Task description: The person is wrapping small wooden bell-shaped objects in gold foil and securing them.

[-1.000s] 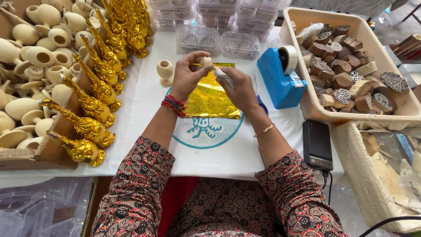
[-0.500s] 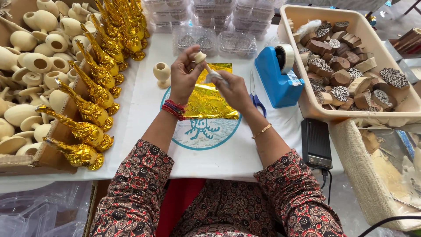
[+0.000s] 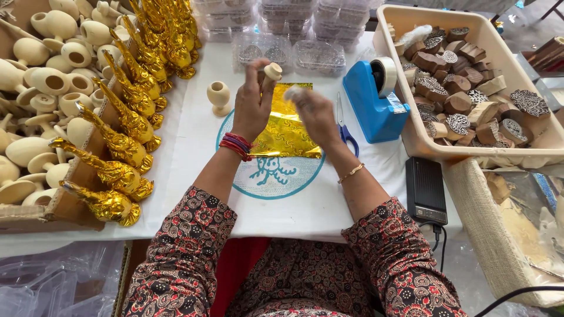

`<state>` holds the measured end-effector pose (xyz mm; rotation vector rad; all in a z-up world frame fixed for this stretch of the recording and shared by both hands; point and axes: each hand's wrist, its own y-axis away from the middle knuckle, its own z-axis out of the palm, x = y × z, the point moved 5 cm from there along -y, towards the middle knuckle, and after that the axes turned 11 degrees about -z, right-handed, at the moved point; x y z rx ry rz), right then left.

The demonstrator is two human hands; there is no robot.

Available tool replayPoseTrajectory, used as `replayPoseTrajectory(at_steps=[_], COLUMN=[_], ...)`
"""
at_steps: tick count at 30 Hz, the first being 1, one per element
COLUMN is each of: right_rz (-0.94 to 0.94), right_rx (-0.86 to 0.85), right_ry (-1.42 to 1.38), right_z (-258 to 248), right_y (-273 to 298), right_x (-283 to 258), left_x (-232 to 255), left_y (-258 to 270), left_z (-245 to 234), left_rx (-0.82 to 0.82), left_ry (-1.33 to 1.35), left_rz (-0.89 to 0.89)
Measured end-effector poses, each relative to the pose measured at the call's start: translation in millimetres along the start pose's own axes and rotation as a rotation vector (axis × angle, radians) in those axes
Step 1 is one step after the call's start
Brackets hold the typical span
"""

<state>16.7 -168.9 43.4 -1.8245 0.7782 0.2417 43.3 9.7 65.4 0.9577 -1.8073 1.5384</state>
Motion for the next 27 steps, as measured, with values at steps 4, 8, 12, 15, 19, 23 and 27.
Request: replayPoseTrajectory(at_steps=[4,8,12,15,19,23,27], right_rz=[0.015,0.121,0.445,0.528,0.406,0.063,0.263], right_rx=[0.159,-0.010,-0.042,0.040,0.075,0.025,0.000], right_ry=[0.104,-0.129,-0.442,-0.491,-0.258,0.005,-0.300], right_z=[-27,-14,-10,-12,-10,-9,-7], right_y=[-17,-9,-1,6,-9,-18,-2], right_x=[-36,-13,12,28,-17,-42,6], left_x=[-9,9,0,15,-8,-19,9], left_y=[3,8,14,16,8,5,8], left_z=[8,16,26,30,29,26,17], left_rx=[-0.107,-0.275,-0.278,-0.269,-0.279,-0.336,-0.250], left_ry=[-0.189,-0.361,-0.559,-0.614,-0.446,-0.125,-0.365], left_rz=[-0.050,0.010,0.171,0.169,-0.024,-0.183,-0.038])
